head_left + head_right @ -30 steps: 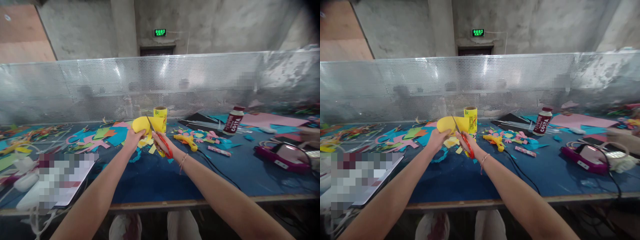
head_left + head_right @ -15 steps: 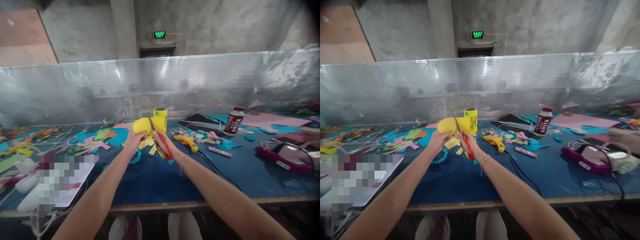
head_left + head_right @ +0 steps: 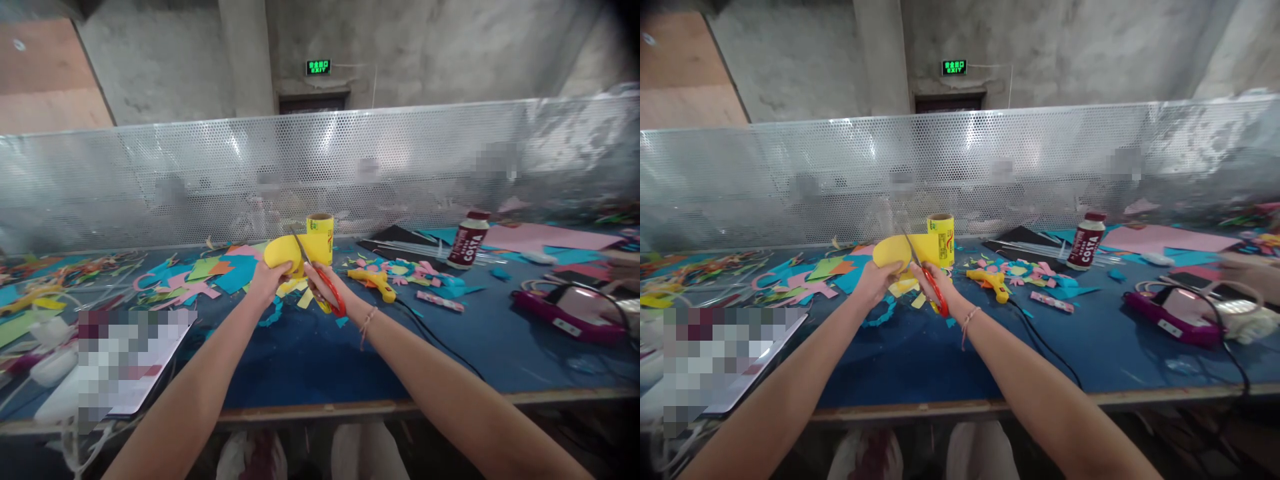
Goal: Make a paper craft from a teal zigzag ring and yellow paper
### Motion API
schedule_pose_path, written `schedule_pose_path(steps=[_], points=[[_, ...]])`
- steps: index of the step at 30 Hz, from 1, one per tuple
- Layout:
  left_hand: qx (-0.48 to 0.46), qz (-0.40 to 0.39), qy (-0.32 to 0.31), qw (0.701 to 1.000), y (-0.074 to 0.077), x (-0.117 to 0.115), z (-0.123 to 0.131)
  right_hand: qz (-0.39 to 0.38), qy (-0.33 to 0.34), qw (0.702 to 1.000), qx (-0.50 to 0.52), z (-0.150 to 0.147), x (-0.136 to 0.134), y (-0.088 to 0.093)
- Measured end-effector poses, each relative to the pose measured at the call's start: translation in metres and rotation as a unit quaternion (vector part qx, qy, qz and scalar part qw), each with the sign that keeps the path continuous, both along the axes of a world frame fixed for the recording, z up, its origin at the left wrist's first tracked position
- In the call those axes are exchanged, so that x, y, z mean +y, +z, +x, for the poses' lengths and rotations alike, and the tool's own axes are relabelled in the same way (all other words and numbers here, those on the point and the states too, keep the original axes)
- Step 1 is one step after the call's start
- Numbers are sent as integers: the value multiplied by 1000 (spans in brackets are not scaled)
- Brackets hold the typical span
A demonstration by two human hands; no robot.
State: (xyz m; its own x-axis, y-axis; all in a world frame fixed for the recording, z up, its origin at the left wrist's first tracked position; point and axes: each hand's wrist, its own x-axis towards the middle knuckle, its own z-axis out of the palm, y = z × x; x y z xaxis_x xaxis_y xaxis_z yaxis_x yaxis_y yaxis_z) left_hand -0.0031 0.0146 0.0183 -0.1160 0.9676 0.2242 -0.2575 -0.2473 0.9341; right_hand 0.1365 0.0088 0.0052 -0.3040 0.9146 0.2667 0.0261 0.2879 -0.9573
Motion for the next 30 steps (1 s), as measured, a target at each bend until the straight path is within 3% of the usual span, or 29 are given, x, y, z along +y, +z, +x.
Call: schedule_pose_path(steps=[7,14,25,30], points=[[-18,-2,-16,1000,3,2,-3,23,-26,999,-28,2,1,1],[-85,32,56,994,5,0,-1,21,-31,998,-51,-2,-2,-1],[11,65,99,993,-6,0,6,-27,19,999,30,-5,-5,0],[44,77,105,991,-5,-3,4,-9,10,999,29,-4,-3,-1]])
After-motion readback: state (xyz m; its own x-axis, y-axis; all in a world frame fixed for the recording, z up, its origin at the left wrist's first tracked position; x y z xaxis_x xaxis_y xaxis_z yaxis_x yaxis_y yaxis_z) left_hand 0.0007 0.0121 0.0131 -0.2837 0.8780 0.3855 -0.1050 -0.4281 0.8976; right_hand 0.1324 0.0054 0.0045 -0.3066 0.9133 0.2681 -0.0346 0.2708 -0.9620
